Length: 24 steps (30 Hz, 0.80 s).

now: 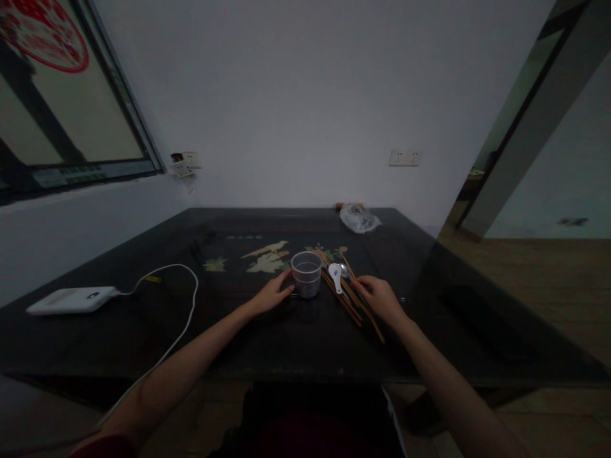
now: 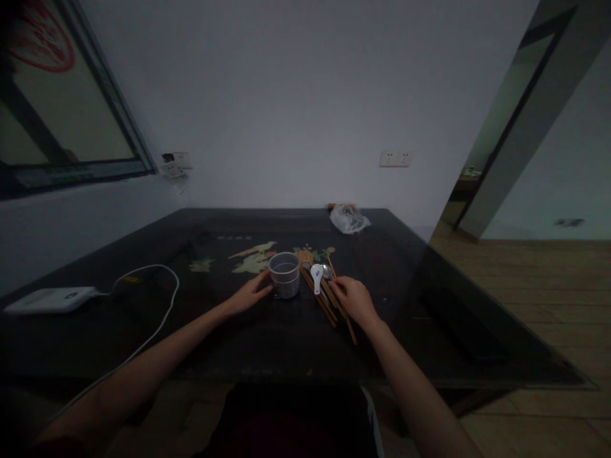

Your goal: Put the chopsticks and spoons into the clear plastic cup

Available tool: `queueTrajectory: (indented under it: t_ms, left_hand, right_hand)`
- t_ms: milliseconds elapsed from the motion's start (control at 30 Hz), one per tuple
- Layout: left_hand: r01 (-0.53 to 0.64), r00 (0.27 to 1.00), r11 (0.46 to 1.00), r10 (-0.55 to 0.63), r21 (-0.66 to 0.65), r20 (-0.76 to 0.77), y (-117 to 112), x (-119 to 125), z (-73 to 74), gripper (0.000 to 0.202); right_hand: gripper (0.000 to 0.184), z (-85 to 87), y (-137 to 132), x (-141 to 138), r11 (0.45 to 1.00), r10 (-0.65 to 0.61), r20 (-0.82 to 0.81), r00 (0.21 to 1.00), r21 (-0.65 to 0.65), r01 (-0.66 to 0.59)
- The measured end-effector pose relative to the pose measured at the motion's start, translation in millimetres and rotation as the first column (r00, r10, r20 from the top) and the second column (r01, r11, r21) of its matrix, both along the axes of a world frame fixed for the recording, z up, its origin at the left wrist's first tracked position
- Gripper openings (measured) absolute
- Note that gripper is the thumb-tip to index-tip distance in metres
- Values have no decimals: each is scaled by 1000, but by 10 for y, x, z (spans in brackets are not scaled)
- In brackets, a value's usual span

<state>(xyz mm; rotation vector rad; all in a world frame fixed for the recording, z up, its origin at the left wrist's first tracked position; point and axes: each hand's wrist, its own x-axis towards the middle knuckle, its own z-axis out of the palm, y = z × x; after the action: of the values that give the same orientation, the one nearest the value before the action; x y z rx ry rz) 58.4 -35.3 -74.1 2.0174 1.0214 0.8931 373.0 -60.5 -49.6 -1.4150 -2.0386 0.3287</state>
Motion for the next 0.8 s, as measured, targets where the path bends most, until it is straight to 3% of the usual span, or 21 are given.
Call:
queueTrajectory:
  t_ms: [233, 533, 633, 800]
  left_hand:
    - [-12, 1000, 1000, 12, 10, -1, 4, -19, 3, 58]
    - [-189, 977, 976, 176, 112, 117, 45, -79, 107, 45]
    - [-264, 962, 945, 245, 193, 118, 33, -132, 238, 40]
    - [-402, 915, 829, 353, 389, 194, -132, -146, 644, 29]
  right_hand:
    - [31, 33, -16, 4, 1000, -10, -12, 1000, 8, 10]
    - [28, 43, -7, 30, 999, -30, -56, 998, 15, 30]
    - [28, 25, 5, 44, 999, -39, -77, 996, 20, 41]
    - [26, 6, 44, 81, 997, -69, -112, 991, 13, 71]
